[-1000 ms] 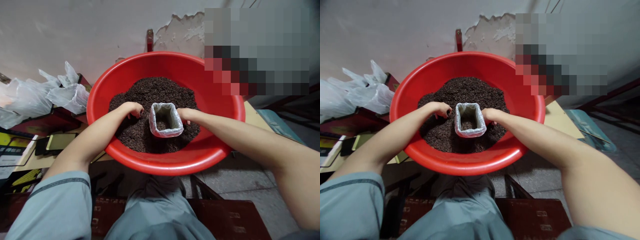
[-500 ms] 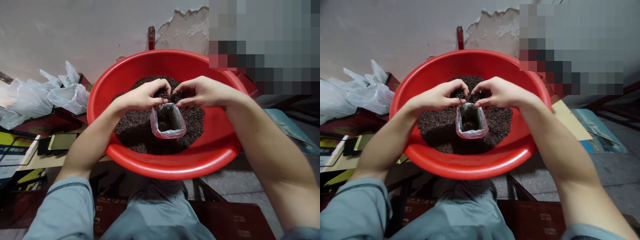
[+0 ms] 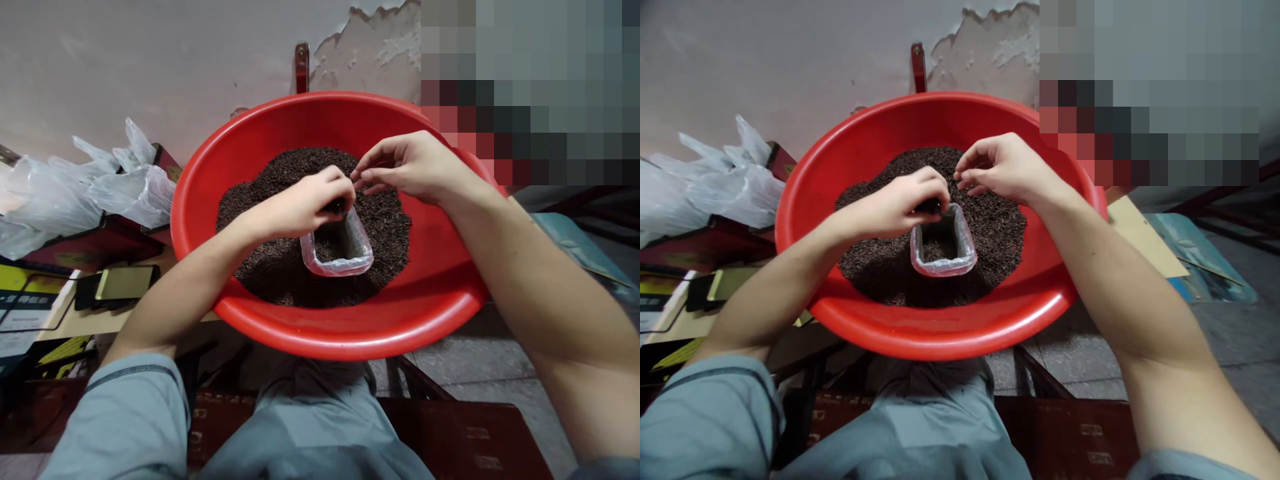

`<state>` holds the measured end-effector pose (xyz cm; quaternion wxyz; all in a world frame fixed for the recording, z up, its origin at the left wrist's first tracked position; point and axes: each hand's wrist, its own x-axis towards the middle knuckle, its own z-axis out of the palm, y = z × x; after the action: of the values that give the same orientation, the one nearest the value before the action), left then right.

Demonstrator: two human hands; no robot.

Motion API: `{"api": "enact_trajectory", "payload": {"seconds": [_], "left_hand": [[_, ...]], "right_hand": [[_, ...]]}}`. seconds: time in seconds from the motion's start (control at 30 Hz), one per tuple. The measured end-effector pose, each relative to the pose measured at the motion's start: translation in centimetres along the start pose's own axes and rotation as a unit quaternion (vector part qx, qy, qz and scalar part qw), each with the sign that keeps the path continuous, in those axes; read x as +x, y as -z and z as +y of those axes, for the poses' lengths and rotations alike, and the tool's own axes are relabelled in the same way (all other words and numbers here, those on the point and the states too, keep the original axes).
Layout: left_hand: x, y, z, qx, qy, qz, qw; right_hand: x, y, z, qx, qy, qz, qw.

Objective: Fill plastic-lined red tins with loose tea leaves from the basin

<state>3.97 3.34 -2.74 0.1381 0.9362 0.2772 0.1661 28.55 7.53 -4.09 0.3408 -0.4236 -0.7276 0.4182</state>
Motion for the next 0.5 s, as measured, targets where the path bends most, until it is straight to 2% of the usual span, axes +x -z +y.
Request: {"api": "enact_trajectory", "payload": {"seconds": [0.13, 0.2, 0.27, 0.33, 0.4, 0.43, 0.5], "left_hand": [[0.2, -0.9, 0.8, 0.072, -0.046, -0.108, 0.990], [0.4, -0.9, 1.0, 0.121, -0.035, -0.163, 0.979], [0.6, -0.8, 1.1, 0.158, -0.020, -0.195, 0.968], [0.7, -0.7, 1.0, 0.177, -0.013, -0.196, 0.964], [0.7, -0.6, 0.7, 0.168, -0.015, -0.178, 0.969], [0.7, -0.5, 0.4, 0.153, -0.017, -0.163, 0.974], [0.5, -0.3, -0.7, 0.118, -0.005, -0.111, 0.987]], "right_hand": [[0.7, 0.8, 1.5, -0.121, -0.053, -0.013, 0.991], [1.0, 1.0, 1.7, -0.231, -0.086, -0.047, 0.968], [1.3, 0.8, 1.8, -0.346, -0.104, -0.099, 0.927], [1.3, 0.2, 2.4, -0.433, -0.117, -0.171, 0.877], [1.0, -0.9, 3.5, -0.466, -0.142, -0.252, 0.836], [0.7, -1.6, 4.2, -0.462, -0.152, -0.287, 0.825], [0.0, -3.1, 5.7, -0.432, -0.132, -0.301, 0.840]]}}
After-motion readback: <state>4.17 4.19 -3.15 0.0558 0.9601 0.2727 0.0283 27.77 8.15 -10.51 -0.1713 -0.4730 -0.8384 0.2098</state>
